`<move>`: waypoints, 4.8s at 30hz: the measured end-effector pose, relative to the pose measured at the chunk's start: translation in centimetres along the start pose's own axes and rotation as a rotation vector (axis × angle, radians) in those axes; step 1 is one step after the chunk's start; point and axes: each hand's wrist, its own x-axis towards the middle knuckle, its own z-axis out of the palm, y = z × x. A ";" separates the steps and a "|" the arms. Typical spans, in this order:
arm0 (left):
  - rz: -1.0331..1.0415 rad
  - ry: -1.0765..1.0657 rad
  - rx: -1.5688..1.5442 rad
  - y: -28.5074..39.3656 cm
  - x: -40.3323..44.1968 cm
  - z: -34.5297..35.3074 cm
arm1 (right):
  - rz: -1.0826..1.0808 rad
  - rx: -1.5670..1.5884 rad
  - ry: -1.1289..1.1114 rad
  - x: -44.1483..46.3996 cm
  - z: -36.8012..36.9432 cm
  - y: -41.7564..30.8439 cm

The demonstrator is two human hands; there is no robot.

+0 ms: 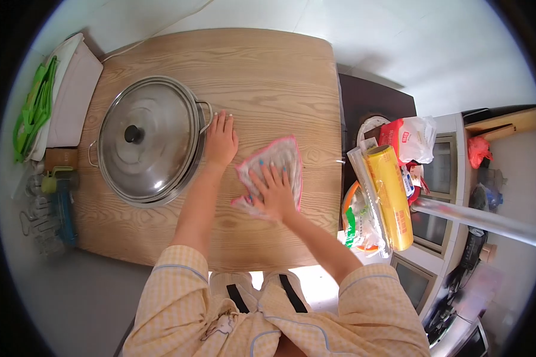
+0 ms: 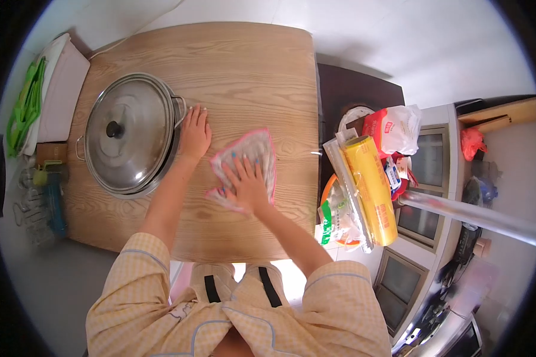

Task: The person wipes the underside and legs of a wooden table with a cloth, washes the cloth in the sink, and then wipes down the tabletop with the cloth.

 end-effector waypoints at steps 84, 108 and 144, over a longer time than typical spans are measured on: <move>0.183 -0.332 0.340 -13.0 29.2 4.9 | 0.647 -0.284 0.351 26.4 -1.5 18.7; -0.863 -0.053 0.268 -16.5 28.0 4.4 | 0.615 -0.317 0.392 26.3 -0.7 19.1; -0.265 -0.082 0.276 4.9 10.3 4.4 | 0.571 -0.257 0.453 26.1 -0.8 19.3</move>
